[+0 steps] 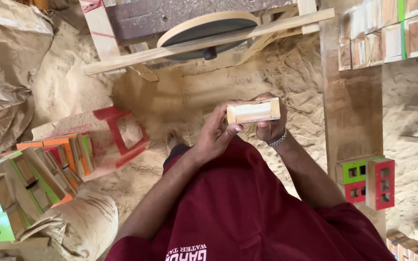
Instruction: The person sands the edges and faces of small, colorful wooden blocks using a rotating belt sander. They handle the blocks one at a time, rotating them to smooth all sides, and place the finished pieces on a nearby wooden board.
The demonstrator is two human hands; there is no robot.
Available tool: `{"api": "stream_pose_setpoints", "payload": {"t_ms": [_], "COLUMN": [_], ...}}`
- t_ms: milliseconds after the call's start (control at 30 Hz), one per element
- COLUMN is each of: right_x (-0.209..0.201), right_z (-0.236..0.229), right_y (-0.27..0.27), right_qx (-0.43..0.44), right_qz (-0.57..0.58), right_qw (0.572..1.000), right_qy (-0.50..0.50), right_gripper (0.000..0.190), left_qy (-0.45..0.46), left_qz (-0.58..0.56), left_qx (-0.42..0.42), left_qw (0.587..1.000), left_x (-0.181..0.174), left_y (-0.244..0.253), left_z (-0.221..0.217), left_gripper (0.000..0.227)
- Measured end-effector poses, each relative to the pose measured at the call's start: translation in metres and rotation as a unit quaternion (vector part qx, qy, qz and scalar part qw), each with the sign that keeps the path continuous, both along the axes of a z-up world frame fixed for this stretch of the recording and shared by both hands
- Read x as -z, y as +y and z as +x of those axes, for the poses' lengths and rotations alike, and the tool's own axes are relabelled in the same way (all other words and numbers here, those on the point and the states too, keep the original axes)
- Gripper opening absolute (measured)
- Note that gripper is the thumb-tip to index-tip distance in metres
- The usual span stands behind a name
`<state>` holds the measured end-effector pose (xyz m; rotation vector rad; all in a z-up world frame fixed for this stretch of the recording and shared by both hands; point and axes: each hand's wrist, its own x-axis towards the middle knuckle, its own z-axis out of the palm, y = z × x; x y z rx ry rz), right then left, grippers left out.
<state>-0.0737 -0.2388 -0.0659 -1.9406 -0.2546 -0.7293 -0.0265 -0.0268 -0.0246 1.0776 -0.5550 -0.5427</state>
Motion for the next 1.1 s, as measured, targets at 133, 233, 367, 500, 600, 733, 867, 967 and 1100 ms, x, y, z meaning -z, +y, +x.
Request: {"api": "stream_pose_setpoints", "payload": {"t_ms": [133,233,367,500,600,733,867,967,1100], "right_x": [-0.018,-0.041,-0.073,-0.092,-0.104,-0.086,-0.027,0.006,0.023], "right_z": [0.006,0.013,0.035,0.051,0.052,0.032,0.009,0.027,0.068], "right_y": [0.016,0.021,0.033,0.052,0.048,0.027,0.029,0.032,0.034], "right_qx": [-0.021,-0.019,-0.059,-0.104,-0.053,-0.115,-0.159,-0.091,-0.056], "right_qz": [-0.020,-0.137,-0.391,-0.465,-0.422,-0.088,0.306,0.365,0.375], "right_qw": [0.999,0.983,0.911,0.826,0.867,0.968,0.860,0.843,0.806], "right_qy": [0.026,0.125,0.120,0.301,0.259,0.202,0.375,0.385,0.455], "right_gripper": [0.052,0.054,0.055,0.061,0.064,0.061,0.048,0.047,0.052], "left_qy": [0.012,-0.096,-0.373,-0.223,-0.107,-0.009,0.081,0.294,0.383], "left_qz": [0.073,0.139,0.283,0.381,0.360,0.244,0.154,0.113,0.070], "left_qx": [-0.005,-0.134,-0.162,-0.027,-0.069,-0.111,-0.144,-0.186,-0.169], "left_qw": [0.997,0.977,0.869,0.897,0.924,0.963,0.974,0.931,0.905], "left_x": [-0.003,-0.019,-0.047,-0.045,-0.034,-0.007,0.028,0.055,0.089], "left_y": [0.016,0.039,0.075,0.088,0.089,0.091,0.090,0.075,0.076], "left_z": [0.004,0.020,0.052,0.058,0.054,0.051,0.039,0.053,0.077], "left_gripper": [0.054,0.080,0.085,0.059,0.055,0.057,0.065,0.041,0.018]}}
